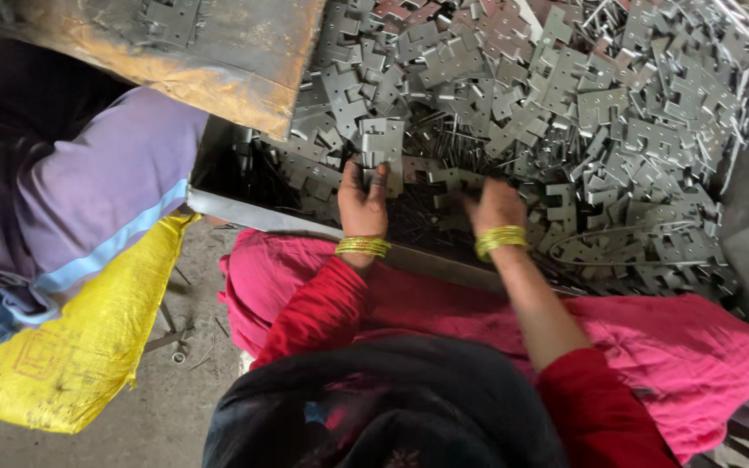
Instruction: The person sits on the floor and repeatedly picks up small metal brackets and pins from a large bin. They insert the pins into the brackets by hand and place the assembled units into a nearby container.
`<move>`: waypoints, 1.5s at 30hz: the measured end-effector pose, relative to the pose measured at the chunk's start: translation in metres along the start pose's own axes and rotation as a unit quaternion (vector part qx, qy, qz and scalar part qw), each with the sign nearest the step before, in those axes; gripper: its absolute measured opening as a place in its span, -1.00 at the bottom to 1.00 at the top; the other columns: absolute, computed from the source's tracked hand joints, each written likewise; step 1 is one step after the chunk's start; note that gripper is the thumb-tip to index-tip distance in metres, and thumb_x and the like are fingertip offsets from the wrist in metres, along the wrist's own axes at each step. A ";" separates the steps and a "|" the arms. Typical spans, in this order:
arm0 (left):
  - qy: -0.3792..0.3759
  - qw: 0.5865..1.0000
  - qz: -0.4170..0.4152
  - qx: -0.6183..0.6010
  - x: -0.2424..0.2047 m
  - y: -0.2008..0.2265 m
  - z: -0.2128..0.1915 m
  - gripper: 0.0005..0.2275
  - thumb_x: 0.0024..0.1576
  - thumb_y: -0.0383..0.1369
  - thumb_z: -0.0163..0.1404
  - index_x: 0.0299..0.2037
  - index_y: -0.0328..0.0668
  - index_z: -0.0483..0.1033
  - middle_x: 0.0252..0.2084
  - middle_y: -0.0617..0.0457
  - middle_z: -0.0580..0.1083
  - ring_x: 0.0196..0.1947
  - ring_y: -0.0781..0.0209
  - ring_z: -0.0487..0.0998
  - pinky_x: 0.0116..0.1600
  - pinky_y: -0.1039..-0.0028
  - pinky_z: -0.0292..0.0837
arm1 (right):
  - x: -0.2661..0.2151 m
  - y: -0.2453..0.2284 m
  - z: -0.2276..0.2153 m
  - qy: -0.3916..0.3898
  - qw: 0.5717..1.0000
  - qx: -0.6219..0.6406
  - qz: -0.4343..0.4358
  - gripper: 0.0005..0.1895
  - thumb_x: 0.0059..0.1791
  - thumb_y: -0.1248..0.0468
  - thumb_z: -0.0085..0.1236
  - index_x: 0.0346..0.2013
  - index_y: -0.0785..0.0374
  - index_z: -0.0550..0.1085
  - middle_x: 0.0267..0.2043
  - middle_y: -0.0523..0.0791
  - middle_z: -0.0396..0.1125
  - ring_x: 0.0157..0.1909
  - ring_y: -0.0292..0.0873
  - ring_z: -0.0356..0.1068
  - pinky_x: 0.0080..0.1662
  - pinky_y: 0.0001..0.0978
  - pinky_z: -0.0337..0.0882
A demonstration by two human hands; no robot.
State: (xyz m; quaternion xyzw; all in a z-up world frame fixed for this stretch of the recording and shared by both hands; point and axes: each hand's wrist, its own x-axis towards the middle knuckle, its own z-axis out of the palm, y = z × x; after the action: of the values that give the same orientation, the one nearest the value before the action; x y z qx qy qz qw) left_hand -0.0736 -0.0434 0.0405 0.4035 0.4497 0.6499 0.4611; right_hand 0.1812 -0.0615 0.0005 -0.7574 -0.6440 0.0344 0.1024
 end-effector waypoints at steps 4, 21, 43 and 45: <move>0.005 1.000 0.001 -0.005 -0.004 0.007 -0.002 -0.84 0.30 -0.52 0.02 0.06 -0.38 0.44 -0.14 0.04 0.52 -0.14 0.35 0.45 0.03 0.54 0.41 | 0.013 -0.040 0.020 -0.047 0.997 0.004 -0.054 -0.50 -0.30 0.06 0.49 -0.19 0.23 0.57 -0.20 0.09 0.48 -0.10 0.21 0.47 -0.04 0.03 0.45; 0.197 0.650 0.257 0.687 0.200 0.055 -0.031 -0.39 0.29 -0.14 -0.07 0.43 -0.43 0.11 0.47 -0.44 -0.01 0.44 -0.46 0.06 0.43 -0.18 0.06 | -0.020 -0.039 -0.100 0.131 0.900 0.408 -0.082 -0.72 -0.09 0.66 0.05 -0.33 0.27 0.58 0.27 0.00 0.27 0.29 -0.03 0.34 0.23 -0.31 0.40; -0.308 0.649 0.266 0.643 0.044 -0.052 0.027 -0.73 0.11 -0.34 -0.08 -0.01 -0.09 0.53 0.08 -0.03 0.53 0.14 0.00 0.48 0.11 0.11 0.45 | 0.088 -0.035 0.033 -0.045 0.990 -0.031 0.131 -0.51 -0.01 -0.13 0.24 -0.29 0.29 0.55 -0.29 0.07 0.48 -0.24 0.11 0.51 -0.18 -0.03 0.51; -0.342 0.632 0.248 0.650 0.040 -0.073 0.026 -0.75 0.13 -0.35 -0.09 -0.04 -0.12 0.57 0.08 -0.04 0.53 0.15 0.00 0.47 0.09 0.12 0.46 | 0.094 -0.045 0.075 0.151 0.980 0.048 0.122 -0.77 0.05 0.12 0.18 -0.29 0.24 0.56 -0.24 0.05 0.49 -0.22 0.16 0.50 -0.17 -0.01 0.50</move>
State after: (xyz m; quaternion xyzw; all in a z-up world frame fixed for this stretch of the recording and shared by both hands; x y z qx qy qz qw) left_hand -0.0419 0.0129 -0.0180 0.8883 0.4489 0.0944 0.0218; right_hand 0.1394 0.0458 -0.0565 -0.8208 -0.5216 -0.0373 0.2296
